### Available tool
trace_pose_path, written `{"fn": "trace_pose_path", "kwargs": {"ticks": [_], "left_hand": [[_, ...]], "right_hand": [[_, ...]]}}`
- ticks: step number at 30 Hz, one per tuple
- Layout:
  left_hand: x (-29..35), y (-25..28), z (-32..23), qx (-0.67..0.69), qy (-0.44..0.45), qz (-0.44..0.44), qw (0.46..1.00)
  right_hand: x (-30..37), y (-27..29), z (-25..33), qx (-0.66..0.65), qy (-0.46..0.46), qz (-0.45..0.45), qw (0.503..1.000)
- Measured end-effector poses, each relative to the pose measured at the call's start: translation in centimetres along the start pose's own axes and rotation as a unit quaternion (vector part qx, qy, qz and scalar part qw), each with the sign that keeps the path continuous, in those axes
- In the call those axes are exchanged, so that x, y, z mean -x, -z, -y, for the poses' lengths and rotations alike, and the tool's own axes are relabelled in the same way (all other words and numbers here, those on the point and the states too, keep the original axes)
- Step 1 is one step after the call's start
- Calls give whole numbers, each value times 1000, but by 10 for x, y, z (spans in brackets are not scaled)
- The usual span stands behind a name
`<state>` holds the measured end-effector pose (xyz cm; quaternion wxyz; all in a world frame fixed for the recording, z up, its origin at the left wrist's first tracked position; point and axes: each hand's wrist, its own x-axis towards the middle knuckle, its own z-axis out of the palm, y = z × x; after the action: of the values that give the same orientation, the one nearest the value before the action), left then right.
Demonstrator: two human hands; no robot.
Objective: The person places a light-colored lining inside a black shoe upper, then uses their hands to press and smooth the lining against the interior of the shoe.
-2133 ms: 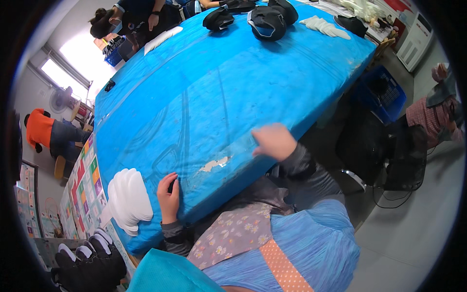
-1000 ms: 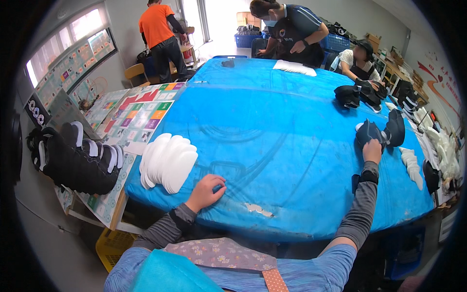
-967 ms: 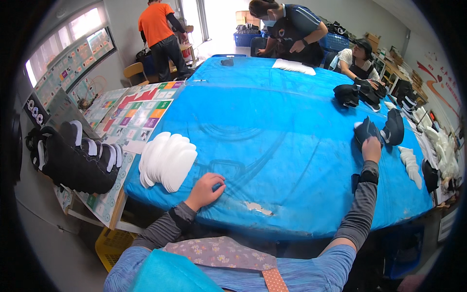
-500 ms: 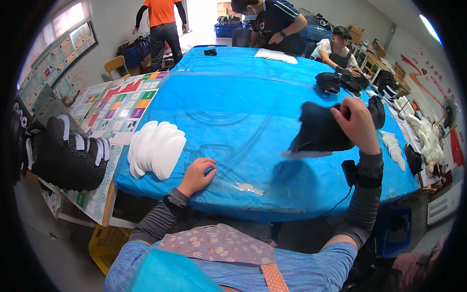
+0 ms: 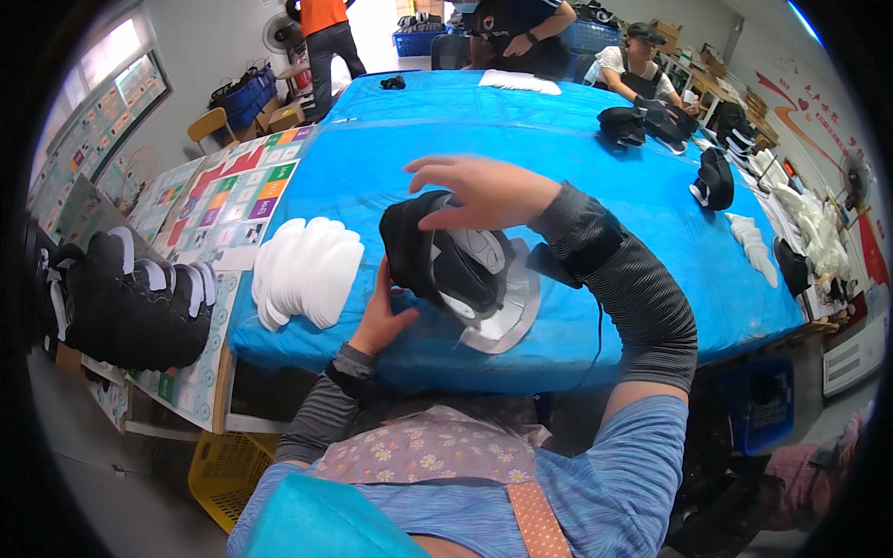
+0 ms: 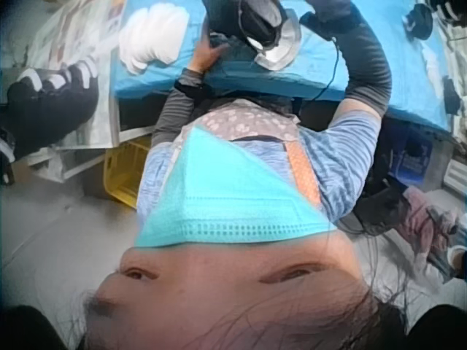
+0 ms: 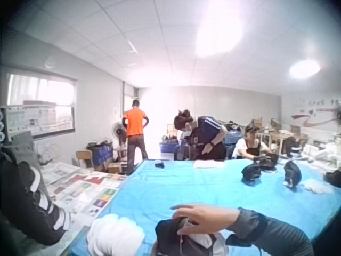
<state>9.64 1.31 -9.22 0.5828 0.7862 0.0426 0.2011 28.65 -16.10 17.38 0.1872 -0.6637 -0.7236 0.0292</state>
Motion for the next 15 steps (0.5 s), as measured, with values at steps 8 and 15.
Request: {"fn": "trace_pose_path", "kwargs": {"ticks": [8,15], "left_hand": [[-16,-2,16,2,-31,-146,989],[-12,2,18,-53,-54,-178,981]], "right_hand": [[81,-95,-86,-42,-407,127,903],[159,-177,-36,-105,-390,-148,903]]}}
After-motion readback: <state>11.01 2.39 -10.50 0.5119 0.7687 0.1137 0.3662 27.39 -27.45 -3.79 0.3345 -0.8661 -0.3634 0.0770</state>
